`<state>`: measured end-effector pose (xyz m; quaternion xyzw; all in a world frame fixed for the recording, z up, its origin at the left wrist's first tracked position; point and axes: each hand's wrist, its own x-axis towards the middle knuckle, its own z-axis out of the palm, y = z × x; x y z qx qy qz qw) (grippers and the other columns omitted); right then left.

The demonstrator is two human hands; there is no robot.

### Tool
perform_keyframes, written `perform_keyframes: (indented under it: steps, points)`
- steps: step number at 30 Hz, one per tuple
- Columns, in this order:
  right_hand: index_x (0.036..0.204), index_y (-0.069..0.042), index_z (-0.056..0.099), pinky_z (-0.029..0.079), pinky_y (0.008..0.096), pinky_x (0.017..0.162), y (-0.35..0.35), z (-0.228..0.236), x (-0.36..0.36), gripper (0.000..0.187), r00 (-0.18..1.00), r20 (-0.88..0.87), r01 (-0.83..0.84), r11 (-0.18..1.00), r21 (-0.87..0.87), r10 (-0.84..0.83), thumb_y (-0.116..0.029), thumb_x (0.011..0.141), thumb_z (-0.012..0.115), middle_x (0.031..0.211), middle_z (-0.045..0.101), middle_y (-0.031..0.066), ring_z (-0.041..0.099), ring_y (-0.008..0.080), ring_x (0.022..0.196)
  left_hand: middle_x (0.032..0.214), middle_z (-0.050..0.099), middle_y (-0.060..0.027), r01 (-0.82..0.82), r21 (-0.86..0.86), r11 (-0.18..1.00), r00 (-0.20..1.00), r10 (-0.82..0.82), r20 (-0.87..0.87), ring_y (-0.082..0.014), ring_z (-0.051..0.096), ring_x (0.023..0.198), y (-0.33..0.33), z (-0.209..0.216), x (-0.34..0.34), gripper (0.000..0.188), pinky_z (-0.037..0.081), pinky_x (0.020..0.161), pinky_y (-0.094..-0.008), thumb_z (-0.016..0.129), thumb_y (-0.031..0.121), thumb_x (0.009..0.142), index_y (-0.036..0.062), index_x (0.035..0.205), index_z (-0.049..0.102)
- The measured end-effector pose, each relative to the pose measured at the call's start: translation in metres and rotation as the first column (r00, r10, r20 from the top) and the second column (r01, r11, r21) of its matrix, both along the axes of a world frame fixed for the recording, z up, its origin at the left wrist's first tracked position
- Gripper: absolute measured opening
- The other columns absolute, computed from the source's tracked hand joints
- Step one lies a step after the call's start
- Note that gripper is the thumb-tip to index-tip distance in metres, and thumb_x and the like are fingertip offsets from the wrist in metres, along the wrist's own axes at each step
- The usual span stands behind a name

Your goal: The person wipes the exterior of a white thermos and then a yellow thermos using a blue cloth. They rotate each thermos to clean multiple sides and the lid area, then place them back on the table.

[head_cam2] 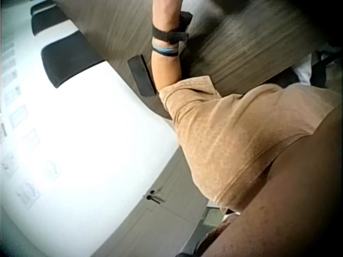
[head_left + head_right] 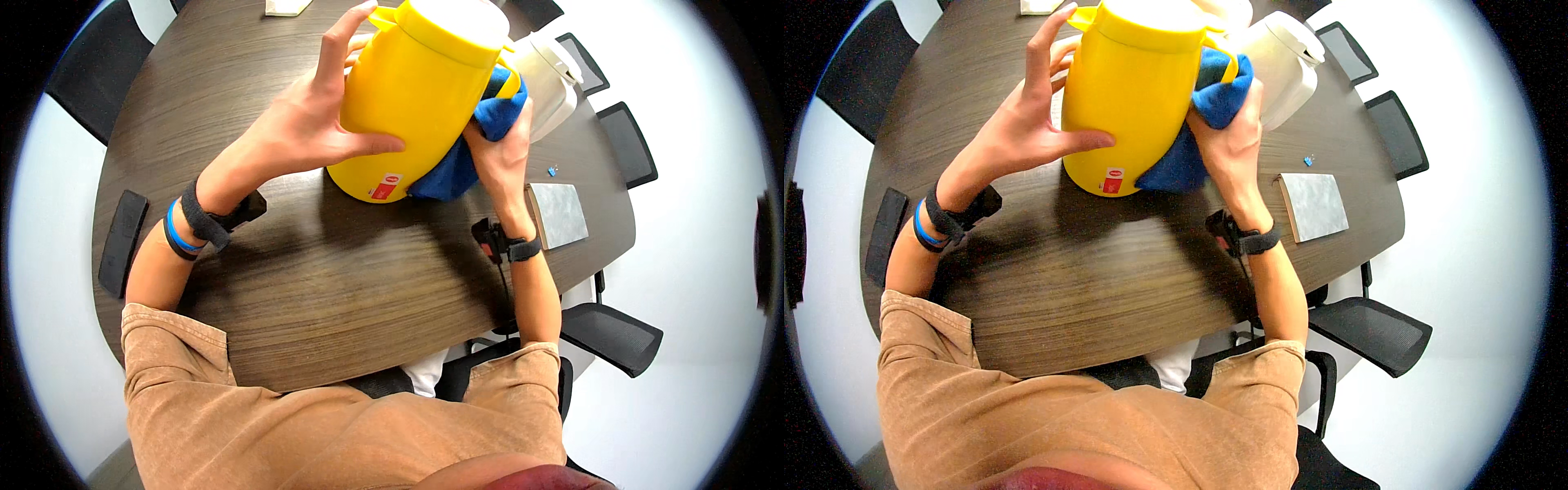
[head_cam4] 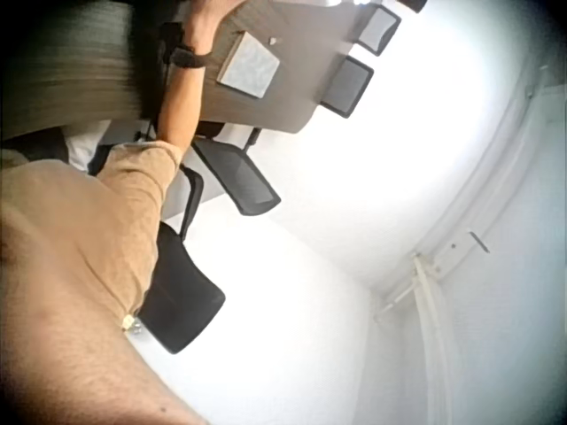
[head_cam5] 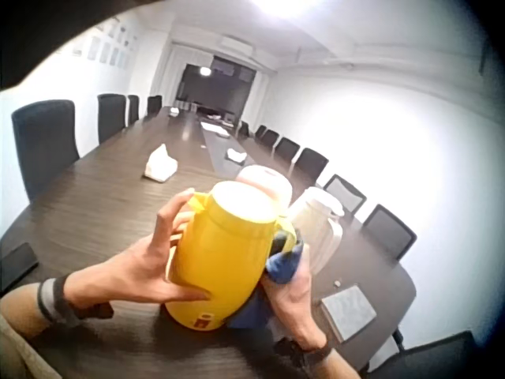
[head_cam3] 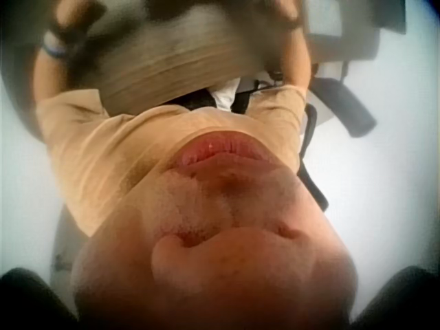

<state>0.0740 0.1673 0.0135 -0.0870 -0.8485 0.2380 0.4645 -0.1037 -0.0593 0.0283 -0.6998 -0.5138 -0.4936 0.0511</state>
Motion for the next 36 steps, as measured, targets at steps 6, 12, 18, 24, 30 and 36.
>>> perform_keyframes:
  steps: [6, 12, 18, 24, 30, 36]
  points:
    - [0.124, -0.004, 0.061, 0.06, 0.0415, 0.084, 0.0, 0.035, -0.005, 0.051, 0.999, -0.046, -0.012, 0.979, 0.204, 0.022, -0.018, 0.083, 0.089, 0.103, 0.075, 0.021, 0.076, 0.0348, 0.096, 0.16, 0.035, -0.0296, 0.0, -0.022, 1.0, 0.999, 0.001, 0.037, -0.0404, 0.042, 0.147, -0.003, -0.001, 0.001, 0.135, 0.037, 0.121, -0.0543, 0.093, 0.025, 0.082, 0.0133, 0.164, -0.013]
    - [0.114, -0.006, 0.068, 0.06, 0.04, 0.074, 0.006, 0.08, -0.017, 0.044, 0.982, -0.185, 0.137, 0.795, 0.591, -0.032, -0.014, 0.076, 0.089, 0.095, 0.074, 0.0143, 0.075, 0.0342, 0.085, 0.159, 0.035, -0.0294, -0.001, -0.038, 0.999, 0.999, 0.003, 0.05, -0.041, 0.042, 0.146, -0.002, 0.001, 0.002, 0.135, 0.036, 0.121, -0.0546, 0.093, 0.025, 0.083, 0.0153, 0.164, -0.014]
    - [0.116, -0.008, 0.069, 0.06, 0.0412, 0.073, 0.013, 0.074, -0.015, 0.047, 0.976, -0.167, 0.215, 0.729, 0.649, -0.139, -0.017, 0.074, 0.087, 0.095, 0.074, 0.0134, 0.076, 0.035, 0.086, 0.158, 0.037, -0.0286, -0.017, -0.042, 0.999, 0.999, 0.019, 0.045, -0.0401, 0.045, 0.143, -0.001, 0.0, 0.003, 0.136, 0.037, 0.121, -0.0545, 0.093, 0.025, 0.082, 0.0155, 0.163, -0.016]
    - [0.122, -0.007, 0.069, 0.06, 0.0381, 0.08, 0.02, 0.065, -0.014, 0.043, 0.997, -0.074, 0.045, 0.856, 0.514, -0.008, -0.017, 0.083, 0.085, 0.102, 0.076, 0.0138, 0.076, 0.0317, 0.09, 0.157, 0.038, -0.0285, -0.001, -0.035, 0.999, 0.999, 0.002, 0.044, -0.0399, 0.046, 0.143, 0.0, -0.01, -0.004, 0.138, 0.038, 0.12, -0.054, 0.094, 0.027, 0.081, 0.0141, 0.164, -0.015]
    - [0.14, -0.003, 0.058, 0.049, 0.0364, 0.106, 0.019, 0.0, -0.017, 0.044, 0.953, 0.027, -0.293, 0.941, -0.168, 0.301, -0.011, 0.099, 0.072, 0.127, 0.069, 0.0105, 0.064, 0.0205, 0.12, 0.156, 0.038, -0.0287, -0.074, -0.059, 0.995, 0.997, 0.075, 0.01, -0.0401, 0.047, 0.142, -0.003, -0.014, -0.006, 0.141, 0.038, 0.12, -0.0538, 0.095, 0.029, 0.08, 0.0143, 0.164, -0.017]
    - [0.142, -0.001, 0.055, 0.046, 0.0369, 0.11, 0.023, -0.01, -0.005, 0.045, 0.88, 0.256, -0.245, 0.845, -0.475, 0.399, -0.02, 0.104, 0.068, 0.133, 0.066, 0.009, 0.061, 0.0191, 0.123, 0.158, 0.036, -0.0282, -0.101, -0.049, 0.994, 0.995, 0.1, -0.023, -0.04, 0.047, 0.143, -0.004, -0.011, -0.005, 0.143, 0.038, 0.12, -0.0543, 0.095, 0.032, 0.079, 0.0145, 0.165, -0.017]
